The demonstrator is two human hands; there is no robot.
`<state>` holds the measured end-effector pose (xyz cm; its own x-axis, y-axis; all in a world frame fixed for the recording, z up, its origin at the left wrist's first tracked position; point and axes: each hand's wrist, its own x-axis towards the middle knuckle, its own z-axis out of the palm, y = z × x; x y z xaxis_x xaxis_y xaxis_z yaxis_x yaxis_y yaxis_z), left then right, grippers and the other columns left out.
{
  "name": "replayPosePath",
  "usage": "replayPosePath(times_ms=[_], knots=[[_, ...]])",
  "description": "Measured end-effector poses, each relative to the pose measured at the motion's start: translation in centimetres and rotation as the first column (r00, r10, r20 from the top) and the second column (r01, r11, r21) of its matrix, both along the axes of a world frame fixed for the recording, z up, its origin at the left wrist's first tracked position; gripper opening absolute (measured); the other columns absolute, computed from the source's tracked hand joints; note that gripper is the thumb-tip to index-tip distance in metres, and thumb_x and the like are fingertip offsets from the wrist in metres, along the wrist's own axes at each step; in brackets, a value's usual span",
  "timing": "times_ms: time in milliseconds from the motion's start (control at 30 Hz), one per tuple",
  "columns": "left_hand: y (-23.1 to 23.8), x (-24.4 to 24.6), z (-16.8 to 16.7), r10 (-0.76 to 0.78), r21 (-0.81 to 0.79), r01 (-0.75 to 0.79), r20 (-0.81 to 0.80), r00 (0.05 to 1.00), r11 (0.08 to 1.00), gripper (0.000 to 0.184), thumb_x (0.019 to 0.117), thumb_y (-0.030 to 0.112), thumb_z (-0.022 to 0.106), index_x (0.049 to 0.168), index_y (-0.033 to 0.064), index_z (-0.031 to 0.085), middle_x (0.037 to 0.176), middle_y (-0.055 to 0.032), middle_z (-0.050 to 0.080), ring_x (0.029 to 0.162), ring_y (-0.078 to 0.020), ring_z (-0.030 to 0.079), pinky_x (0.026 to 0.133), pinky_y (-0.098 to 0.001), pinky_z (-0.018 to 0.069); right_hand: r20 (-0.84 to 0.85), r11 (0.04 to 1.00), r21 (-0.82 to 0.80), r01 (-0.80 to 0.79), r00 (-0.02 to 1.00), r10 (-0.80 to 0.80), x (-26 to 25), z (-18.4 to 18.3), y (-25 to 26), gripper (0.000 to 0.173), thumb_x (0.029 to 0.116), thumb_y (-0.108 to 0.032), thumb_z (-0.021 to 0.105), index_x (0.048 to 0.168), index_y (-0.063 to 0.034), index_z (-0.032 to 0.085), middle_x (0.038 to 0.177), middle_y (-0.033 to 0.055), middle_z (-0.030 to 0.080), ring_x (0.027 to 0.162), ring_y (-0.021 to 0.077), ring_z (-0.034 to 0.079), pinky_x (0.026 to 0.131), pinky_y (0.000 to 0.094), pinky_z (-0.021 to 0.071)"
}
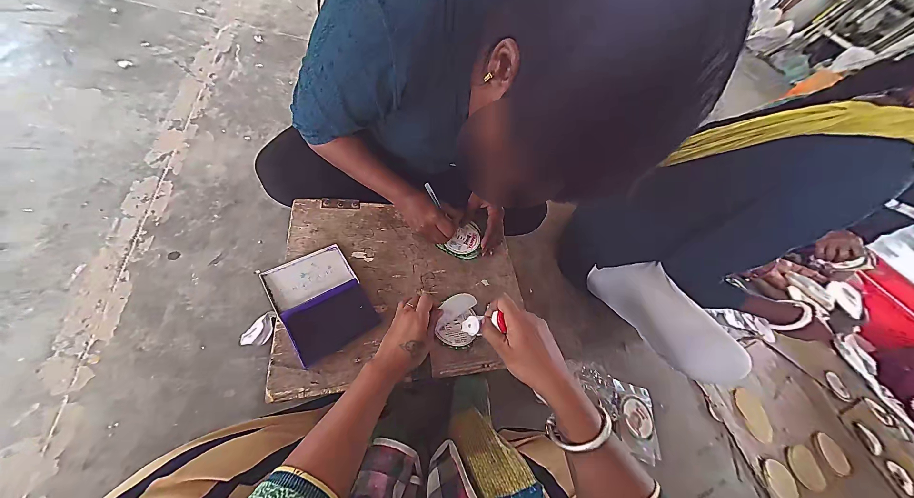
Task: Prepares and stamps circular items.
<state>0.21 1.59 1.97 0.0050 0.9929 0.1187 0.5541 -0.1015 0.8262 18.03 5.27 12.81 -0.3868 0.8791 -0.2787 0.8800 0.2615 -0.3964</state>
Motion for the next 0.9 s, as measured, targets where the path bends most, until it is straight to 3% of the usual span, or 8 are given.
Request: replayPosePath(times_ms=[100,200,300,400,533,667,800,900], knots=[[0.1,-0.1,-0.1,-0.002,-0.043,0.003,0.030,1.000,0.999,0.031,0.1064,0.012,0.050,0.119,-0.0140,0.060,0.112,-0.0285,0.069,0.113,-0.0448,0.065,0.108,-0.0552,0.0422,0.140,0.996,-0.078,-0.032,0.989,0.043,-2.7,0.0,1.1,0.029,0.1056,-0.023,0.053,0.123,-0.0002,0.060,0.103,0.0202,0.068,0.099,0.0368,0.067,0.085,0.0543,0.0505],[0.3,-0.5,0.1,-0.023,-0.111,0.030,0.067,0.998,0.993,0.035,0.1068,0.012,0.049,0.131,-0.0121,0.056,0.124,-0.0261,0.068,0.123,-0.0434,0.061,0.113,-0.0545,0.0387,0.241,0.990,-0.129,-0.061,0.966,0.091,-4.4,-1.3,0.9,0.032,0.1053,-0.022,0.054,0.130,-0.0004,0.056,0.109,0.0217,0.068,0.106,0.0382,0.067,0.089,0.0541,0.0504],[0.3,-0.5,0.3,-0.042,-0.119,0.047,0.048,0.998,0.992,0.039,0.1067,0.012,0.049,0.140,-0.0094,0.052,0.131,-0.0241,0.066,0.129,-0.0424,0.058,0.116,-0.0534,0.0349,0.265,0.987,-0.145,-0.063,0.959,0.100,-4.3,-1.0,0.9,0.033,0.1067,-0.023,0.051,0.132,-0.0017,0.054,0.110,0.0209,0.067,0.107,0.0375,0.067,0.090,0.0525,0.0505],[0.5,-0.6,0.5,-0.053,-0.125,0.057,0.036,0.998,0.991,0.044,0.1051,0.012,0.053,0.146,-0.0033,0.050,0.137,-0.0216,0.063,0.132,-0.0415,0.056,0.117,-0.0543,0.0337,0.162,0.996,-0.092,-0.014,0.986,0.028,-3.2,-0.8,0.8,0.033,0.1062,-0.022,0.052,0.130,-0.0004,0.057,0.111,0.0216,0.068,0.107,0.0375,0.067,0.091,0.0537,0.0501],[0.2,-0.6,-0.1,-0.072,-0.062,0.073,0.031,0.997,0.995,0.037,0.1039,0.010,0.054,0.139,-0.0023,0.057,0.130,-0.0231,0.066,0.123,-0.0435,0.061,0.111,-0.0593,0.0383,-0.015,0.989,0.066,0.135,0.991,-0.135,-1.0,0.8,0.5,0.027,0.1035,-0.022,0.058,0.119,-0.0002,0.062,0.097,0.0194,0.069,0.090,0.0357,0.069,0.080,0.0550,0.0523],[0.4,-0.8,-0.4,-0.122,0.017,0.121,0.012,0.993,0.992,0.028,0.1037,0.005,0.049,0.121,0.0023,0.072,0.123,-0.0192,0.071,0.123,-0.0396,0.062,0.109,-0.0584,0.0391,-0.189,0.969,0.192,0.157,0.974,-0.121,-0.9,2.5,0.1,0.019,0.1015,-0.019,0.060,0.109,-0.0014,0.062,0.084,0.0112,0.064,0.075,0.0234,0.063,0.069,0.0445,0.0496],[-0.1,-0.9,0.1,-0.163,-0.034,0.162,-0.025,0.986,0.986,0.026,0.0986,0.014,0.061,0.115,0.0003,0.075,0.120,-0.0216,0.071,0.124,-0.0415,0.061,0.110,-0.0615,0.0364,-0.264,0.988,0.155,-0.002,0.964,0.043,-5.5,3.1,-0.9,0.023,0.1011,-0.019,0.061,0.111,0.0003,0.065,0.084,0.0146,0.067,0.077,0.0285,0.066,0.070,0.0497,0.0520],[-1.2,-1.5,0.9,-0.155,-0.236,0.160,0.043,0.987,0.958,0.051,0.0919,0.027,0.073,0.126,-0.0087,0.064,0.130,-0.0285,0.064,0.130,-0.0406,0.055,0.116,-0.0542,0.0339,-0.173,0.977,0.042,-0.211,0.961,0.215,-11.8,2.9,-1.2,0.022,0.1023,-0.023,0.061,0.110,-0.0027,0.065,0.086,0.0153,0.067,0.084,0.0322,0.068,0.073,0.0520,0.0518]])
